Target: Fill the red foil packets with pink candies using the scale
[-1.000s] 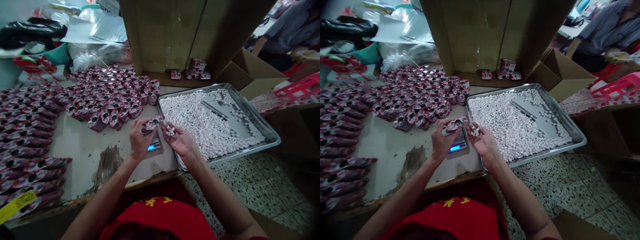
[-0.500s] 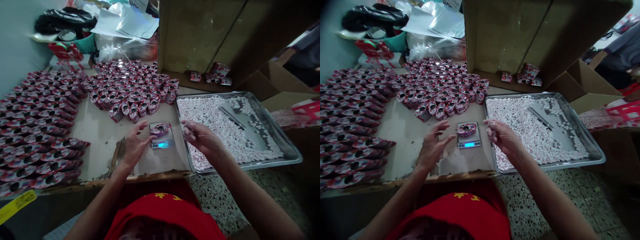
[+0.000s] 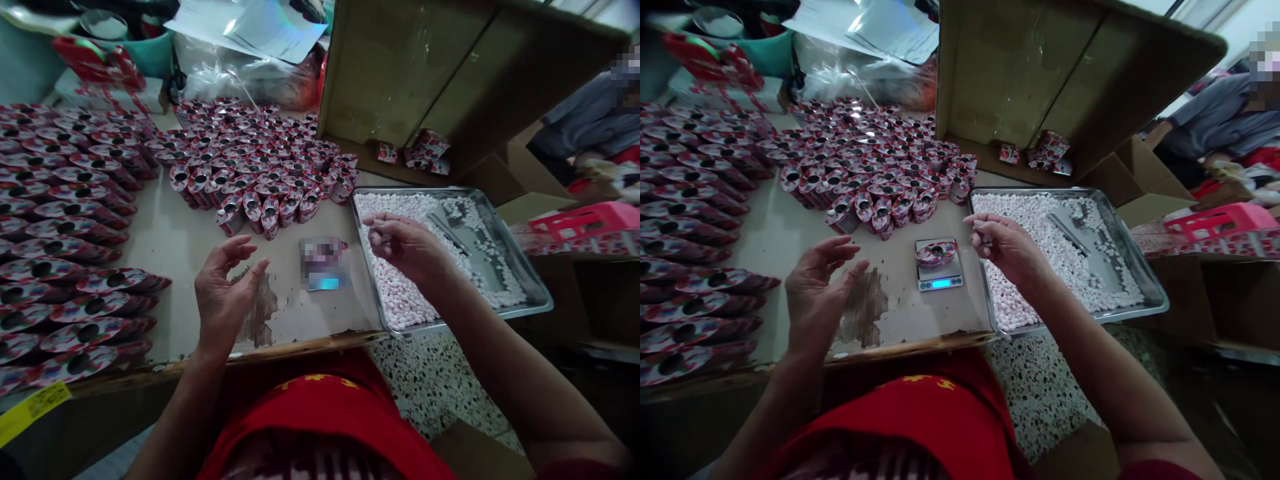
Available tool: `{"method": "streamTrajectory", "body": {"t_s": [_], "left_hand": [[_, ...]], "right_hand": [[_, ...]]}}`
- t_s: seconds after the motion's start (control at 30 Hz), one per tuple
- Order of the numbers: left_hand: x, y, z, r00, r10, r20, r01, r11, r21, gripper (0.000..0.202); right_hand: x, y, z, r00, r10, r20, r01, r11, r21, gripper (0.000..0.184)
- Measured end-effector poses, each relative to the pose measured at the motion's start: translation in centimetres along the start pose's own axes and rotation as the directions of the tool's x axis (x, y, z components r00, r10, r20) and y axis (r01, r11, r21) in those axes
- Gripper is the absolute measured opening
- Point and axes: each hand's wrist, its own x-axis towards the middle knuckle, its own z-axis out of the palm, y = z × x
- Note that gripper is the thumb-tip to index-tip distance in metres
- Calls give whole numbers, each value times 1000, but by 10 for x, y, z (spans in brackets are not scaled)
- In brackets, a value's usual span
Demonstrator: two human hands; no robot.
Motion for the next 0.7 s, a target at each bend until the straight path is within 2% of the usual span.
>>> {"method": "streamTrajectory", "body": {"t_s": [0.13,0.3,0.4,0.5,0.6,0.7], "left_hand": [[0,2,0,1000,-6,23,6,1000,-21,42],[-3,0,9,997,-48,62,51,998,-49,43],[-5,-4,19,990,-51,131,58,997,-51,45],[-6,-5,30,977,-38,211,43,999,-18,46],[-7,0,37,958,-41,282,35,999,28,46],[-8,4,37,943,-51,329,35,998,56,44]], "right_hand": [[0,1,10,999,-33,-6,32,999,-41,15],[6,5,14,1000,9,2,-9,999,-44,13],[8,10,14,999,32,40,-28,995,-98,21],[10,14,15,995,16,95,5,975,-222,28],[14,19,18,985,-34,171,101,909,-404,24],[20,25,19,964,-92,248,222,791,-571,12]]}}
